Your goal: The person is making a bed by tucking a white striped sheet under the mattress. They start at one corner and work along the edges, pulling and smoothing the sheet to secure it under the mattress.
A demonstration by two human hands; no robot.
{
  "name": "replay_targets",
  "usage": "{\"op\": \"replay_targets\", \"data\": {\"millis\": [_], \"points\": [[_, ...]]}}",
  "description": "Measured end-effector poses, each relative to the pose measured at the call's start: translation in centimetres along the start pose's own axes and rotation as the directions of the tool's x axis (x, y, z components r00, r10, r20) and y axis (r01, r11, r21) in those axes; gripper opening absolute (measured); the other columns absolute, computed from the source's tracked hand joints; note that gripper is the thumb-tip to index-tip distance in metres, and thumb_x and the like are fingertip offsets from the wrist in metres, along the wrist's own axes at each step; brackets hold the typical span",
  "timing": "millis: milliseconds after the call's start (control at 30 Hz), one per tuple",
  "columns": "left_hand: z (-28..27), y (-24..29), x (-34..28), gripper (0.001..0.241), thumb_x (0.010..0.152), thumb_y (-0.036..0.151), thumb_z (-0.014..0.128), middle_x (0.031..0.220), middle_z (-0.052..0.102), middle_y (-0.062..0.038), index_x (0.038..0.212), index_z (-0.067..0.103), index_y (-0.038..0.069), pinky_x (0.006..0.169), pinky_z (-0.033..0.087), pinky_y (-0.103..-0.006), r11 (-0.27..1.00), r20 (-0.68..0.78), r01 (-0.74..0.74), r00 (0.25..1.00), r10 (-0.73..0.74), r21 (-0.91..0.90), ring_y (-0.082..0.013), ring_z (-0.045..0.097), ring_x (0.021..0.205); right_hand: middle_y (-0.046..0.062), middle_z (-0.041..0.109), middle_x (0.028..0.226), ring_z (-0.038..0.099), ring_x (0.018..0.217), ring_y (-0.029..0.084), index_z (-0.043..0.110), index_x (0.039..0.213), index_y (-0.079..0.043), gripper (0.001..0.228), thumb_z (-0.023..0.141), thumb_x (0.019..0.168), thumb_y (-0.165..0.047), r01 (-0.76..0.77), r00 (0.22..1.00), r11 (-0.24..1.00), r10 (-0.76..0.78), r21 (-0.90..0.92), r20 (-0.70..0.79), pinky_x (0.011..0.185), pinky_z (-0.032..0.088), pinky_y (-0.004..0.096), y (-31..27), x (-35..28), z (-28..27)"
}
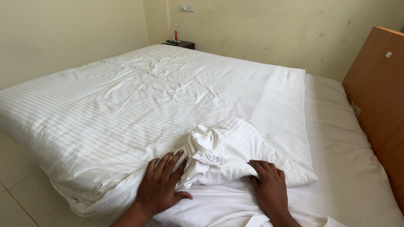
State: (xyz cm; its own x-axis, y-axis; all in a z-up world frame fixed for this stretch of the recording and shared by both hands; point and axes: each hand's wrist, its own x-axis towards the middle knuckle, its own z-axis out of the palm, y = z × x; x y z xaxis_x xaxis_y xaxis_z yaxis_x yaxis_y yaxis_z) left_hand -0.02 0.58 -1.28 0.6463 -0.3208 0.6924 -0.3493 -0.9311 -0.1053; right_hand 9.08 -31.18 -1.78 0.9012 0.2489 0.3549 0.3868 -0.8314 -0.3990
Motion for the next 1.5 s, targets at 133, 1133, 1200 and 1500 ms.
{"op": "replay_targets", "data": {"millis": [133, 1133, 1200, 1500], "points": [[1.2, -1.1, 0.7, 0.075, 0.071, 0.040, 0.078, 0.145, 0.054, -0.015, 0.136, 0.059, 0.007, 0.095, 0.041, -0.0516, 0.999, 0.186, -0.008, 0.983, -0.001, 0.049, -0.0352, 0.052, 0.125, -0.003, 0.063, 0.131, 0.052, 0.128, 0.020, 0.066, 0.128, -0.022, 0.048, 0.075, 0.082, -0.024, -0.024, 0.996, 0.999, 0.022, -0.022, -0.089, 0.106, 0.037, 0.039, -0.3, -0.2, 0.5], [8.1, -5.9, 3.3, 0.038, 0.079, 0.018, 0.075, 0.097, 0.069, -0.002, 0.115, 0.069, 0.009, 0.072, 0.050, -0.0390, 0.984, 0.272, 0.006, 0.961, -0.055, 0.178, -0.0215, 0.065, 0.085, -0.003, 0.056, 0.149, 0.046, 0.136, 0.019, 0.055, 0.146, -0.025, 0.056, 0.063, 0.092, -0.031, 0.268, 0.963, 0.958, -0.270, -0.101, -0.007, 0.110, 0.028, 0.044, -0.6, -0.2, 4.7], [8.1, -5.7, 3.8, 0.040, 0.077, 0.017, 0.076, 0.096, 0.069, -0.003, 0.115, 0.069, 0.009, 0.072, 0.050, -0.0393, 0.985, 0.269, -0.006, 0.962, -0.042, 0.174, -0.0220, 0.065, 0.085, -0.002, 0.056, 0.148, 0.046, 0.135, 0.020, 0.056, 0.146, -0.024, 0.056, 0.063, 0.091, -0.031, 0.274, 0.960, 0.956, -0.278, -0.107, -0.019, 0.110, 0.028, 0.044, -0.3, 0.0, 4.5], [9.4, -6.7, 4.1, 0.031, 0.075, 0.011, 0.075, 0.092, 0.068, -0.002, 0.107, 0.071, 0.010, 0.071, 0.050, -0.0389, 0.986, 0.165, -0.073, 0.985, 0.047, 0.153, -0.0218, 0.064, 0.083, -0.001, 0.056, 0.149, 0.045, 0.136, 0.020, 0.056, 0.146, -0.024, 0.056, 0.064, 0.091, -0.031, 0.263, 0.963, 0.958, -0.268, -0.113, -0.034, 0.109, 0.029, 0.044, -0.5, -0.1, 4.6]]}}
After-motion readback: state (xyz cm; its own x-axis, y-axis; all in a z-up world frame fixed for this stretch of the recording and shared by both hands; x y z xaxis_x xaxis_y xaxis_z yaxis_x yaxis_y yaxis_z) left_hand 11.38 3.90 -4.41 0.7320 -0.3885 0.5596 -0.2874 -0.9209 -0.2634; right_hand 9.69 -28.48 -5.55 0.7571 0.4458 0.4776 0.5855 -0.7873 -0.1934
